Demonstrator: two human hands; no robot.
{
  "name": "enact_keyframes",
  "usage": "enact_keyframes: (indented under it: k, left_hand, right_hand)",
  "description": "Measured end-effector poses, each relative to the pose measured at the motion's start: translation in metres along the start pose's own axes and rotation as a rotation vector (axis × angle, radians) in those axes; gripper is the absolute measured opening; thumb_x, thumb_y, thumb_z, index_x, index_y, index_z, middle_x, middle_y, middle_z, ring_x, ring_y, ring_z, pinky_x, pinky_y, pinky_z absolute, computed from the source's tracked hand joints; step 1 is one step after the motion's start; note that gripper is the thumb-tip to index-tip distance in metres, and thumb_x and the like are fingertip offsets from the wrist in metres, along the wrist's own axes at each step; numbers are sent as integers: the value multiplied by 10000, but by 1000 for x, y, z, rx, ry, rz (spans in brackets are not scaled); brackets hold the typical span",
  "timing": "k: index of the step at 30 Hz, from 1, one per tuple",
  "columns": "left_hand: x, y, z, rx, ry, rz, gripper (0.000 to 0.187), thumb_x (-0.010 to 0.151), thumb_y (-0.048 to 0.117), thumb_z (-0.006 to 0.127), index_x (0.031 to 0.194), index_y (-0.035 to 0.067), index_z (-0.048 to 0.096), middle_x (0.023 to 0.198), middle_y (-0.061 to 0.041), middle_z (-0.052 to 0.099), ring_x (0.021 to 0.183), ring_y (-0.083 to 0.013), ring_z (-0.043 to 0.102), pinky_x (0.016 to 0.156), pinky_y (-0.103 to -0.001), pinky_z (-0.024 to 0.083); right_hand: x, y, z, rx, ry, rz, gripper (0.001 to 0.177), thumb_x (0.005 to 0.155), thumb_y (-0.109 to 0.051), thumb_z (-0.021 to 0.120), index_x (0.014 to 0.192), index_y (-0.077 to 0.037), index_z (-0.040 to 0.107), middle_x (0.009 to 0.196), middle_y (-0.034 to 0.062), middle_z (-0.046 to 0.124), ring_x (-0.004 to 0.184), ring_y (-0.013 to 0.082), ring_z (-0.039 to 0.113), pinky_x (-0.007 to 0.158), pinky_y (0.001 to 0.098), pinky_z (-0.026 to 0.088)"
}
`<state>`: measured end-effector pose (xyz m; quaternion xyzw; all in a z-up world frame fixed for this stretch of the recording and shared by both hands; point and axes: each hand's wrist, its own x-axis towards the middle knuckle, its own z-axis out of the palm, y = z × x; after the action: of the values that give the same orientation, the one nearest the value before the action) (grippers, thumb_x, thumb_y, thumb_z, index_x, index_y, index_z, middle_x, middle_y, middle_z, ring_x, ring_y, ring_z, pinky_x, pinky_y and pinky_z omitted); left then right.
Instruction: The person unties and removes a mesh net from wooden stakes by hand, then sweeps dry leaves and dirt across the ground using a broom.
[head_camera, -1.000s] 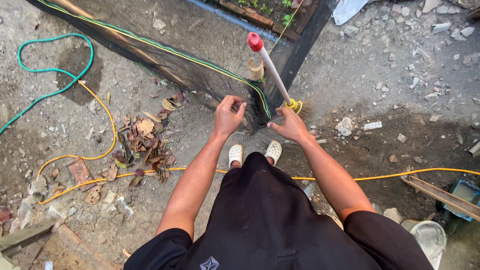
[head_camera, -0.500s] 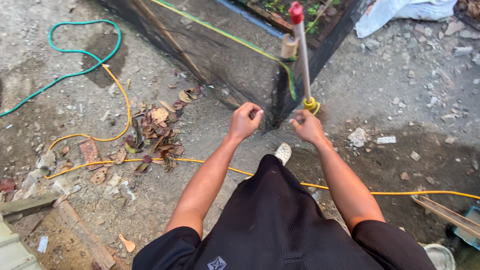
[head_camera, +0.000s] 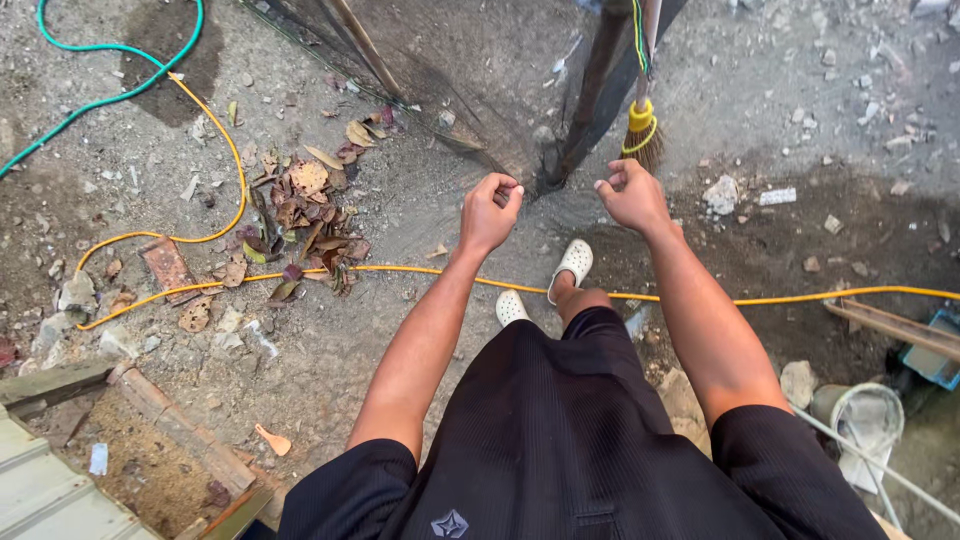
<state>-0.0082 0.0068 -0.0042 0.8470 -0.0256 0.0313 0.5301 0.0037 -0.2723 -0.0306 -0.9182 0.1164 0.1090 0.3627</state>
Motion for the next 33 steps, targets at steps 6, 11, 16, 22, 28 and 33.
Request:
enact_keyframes:
  k: [6, 11, 16, 22, 28, 33]
  left_hand:
    - [-11, -15, 9, -19, 1, -48, 143, 898, 161, 749, 937, 35, 695, 823, -82, 717, 664, -164, 683, 619, -317, 550]
    - [-9, -49, 25, 23, -9, -148, 156, 889, 160, 749, 964, 35, 694, 832, -81, 726, 688, -169, 695, 647, -321, 556]
    - [-3, -69, 46, 59, -18, -232, 153, 896, 162, 748, 960, 32, 699, 867, -90, 727, 699, -179, 702, 654, -331, 558]
    - [22, -89, 79, 8, 41, -227, 136, 906, 151, 733, 967, 33, 703, 878, -95, 723, 703, -185, 699, 650, -335, 564]
    - [27, -150, 117, -13, 102, -246, 133, 919, 147, 736, 956, 24, 704, 867, -101, 719, 701, -192, 690, 653, -337, 551]
    - [36, -221, 156, -60, 119, -196, 129, 918, 154, 713, 960, 33, 703, 886, -96, 731, 714, -185, 700, 665, -332, 561]
  right_hand:
    - [2, 19, 15, -75, -111, 135, 546, 863, -359, 778, 1299, -67, 626, 1095, 99, 729, 1058, 288, 692, 947, 427, 512]
    - [16, 43, 43, -138, -220, 194, 592, 872, -367, 775, 1346, -56, 606, 1075, 120, 734, 1051, 295, 704, 949, 426, 532]
    - [35, 53, 71, -140, -252, 257, 636, 839, -417, 795, 1350, -90, 605, 1135, 119, 716, 1102, 308, 676, 967, 432, 511]
    - [81, 49, 91, -91, -220, 254, 759, 805, -480, 816, 1381, -55, 563, 1239, 177, 693, 1184, 334, 657, 1021, 429, 501]
    - [124, 48, 124, -165, -189, 275, 915, 737, -565, 858, 1382, -11, 520, 1354, 226, 605, 1276, 362, 583, 1056, 448, 466]
    - [159, 96, 197, -124, -68, 281, 971, 679, -576, 886, 1381, -36, 488, 1367, 217, 534, 1276, 376, 534, 1028, 470, 444]
